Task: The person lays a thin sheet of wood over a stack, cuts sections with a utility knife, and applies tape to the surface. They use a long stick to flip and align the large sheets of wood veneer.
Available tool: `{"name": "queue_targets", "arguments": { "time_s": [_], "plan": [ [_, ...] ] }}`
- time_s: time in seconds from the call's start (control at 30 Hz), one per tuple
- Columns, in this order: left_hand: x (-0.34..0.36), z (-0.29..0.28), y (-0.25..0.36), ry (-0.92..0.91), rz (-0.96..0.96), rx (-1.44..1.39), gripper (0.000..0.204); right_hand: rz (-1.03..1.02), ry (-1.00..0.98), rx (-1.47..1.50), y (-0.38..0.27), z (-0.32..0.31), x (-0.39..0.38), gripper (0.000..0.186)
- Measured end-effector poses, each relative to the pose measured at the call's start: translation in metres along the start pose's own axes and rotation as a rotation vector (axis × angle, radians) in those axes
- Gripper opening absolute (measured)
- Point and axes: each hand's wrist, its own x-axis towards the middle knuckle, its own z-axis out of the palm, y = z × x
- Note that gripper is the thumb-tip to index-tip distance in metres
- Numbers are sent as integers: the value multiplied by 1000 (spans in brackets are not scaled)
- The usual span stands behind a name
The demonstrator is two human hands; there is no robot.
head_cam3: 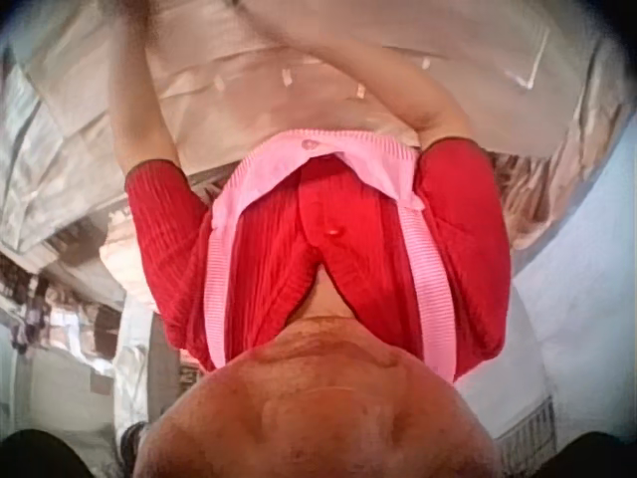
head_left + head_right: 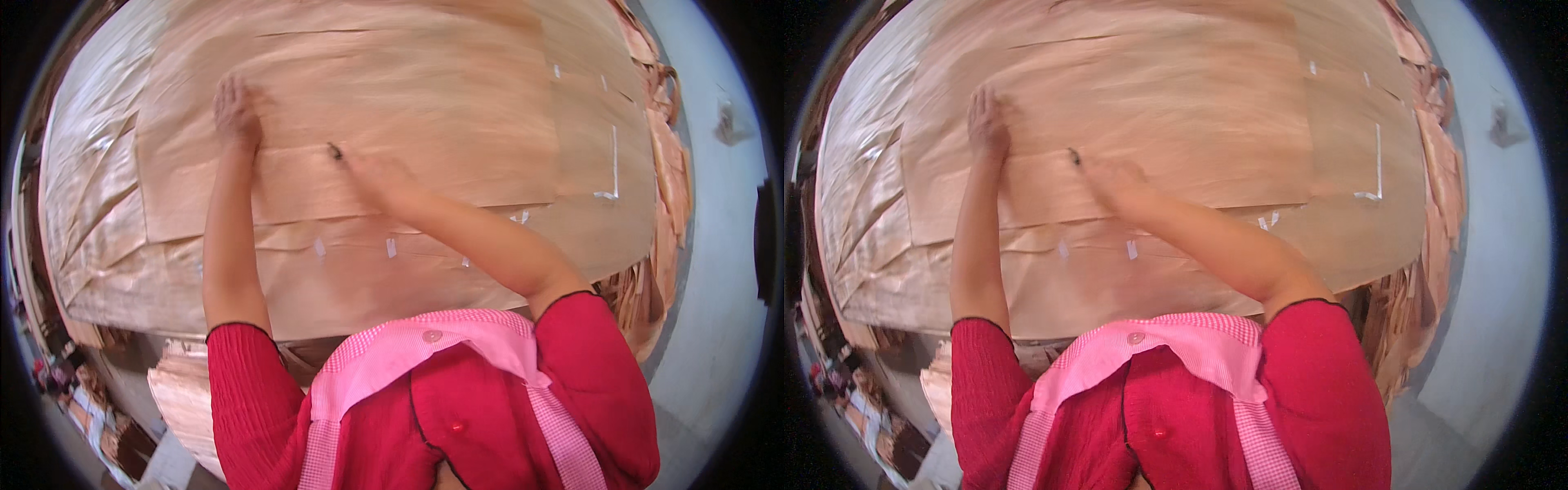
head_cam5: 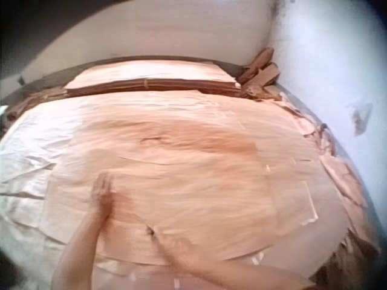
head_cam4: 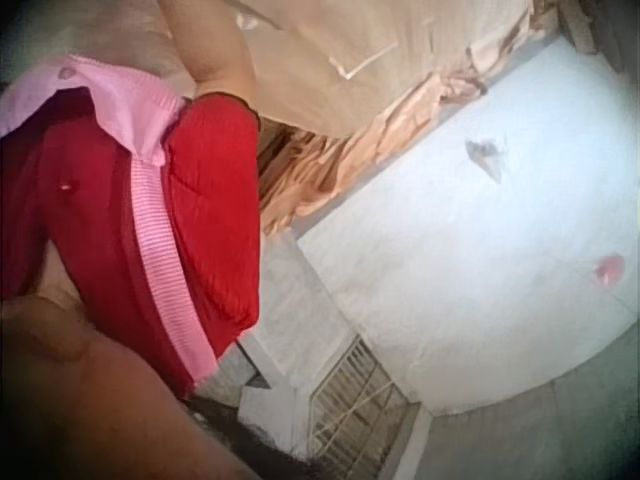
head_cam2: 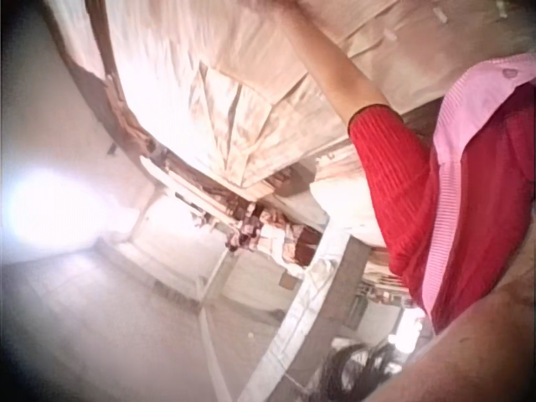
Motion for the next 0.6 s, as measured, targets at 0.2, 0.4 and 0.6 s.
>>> {"name": "queue_targets", "arguments": {
  "time_s": [0.2,0.4,0.6],
  "plan": [
    [2,14,132,-153,-216,-642,52,-113,163,-66,48,-7,-15,26],
    [-13,11,147,-209,-170,-5,61,-216,86,-79,153,-43,-79,26],
    [-8,11,152,-214,-149,18,64,-357,100,-240,269,-88,-98,32]
  ]
}}
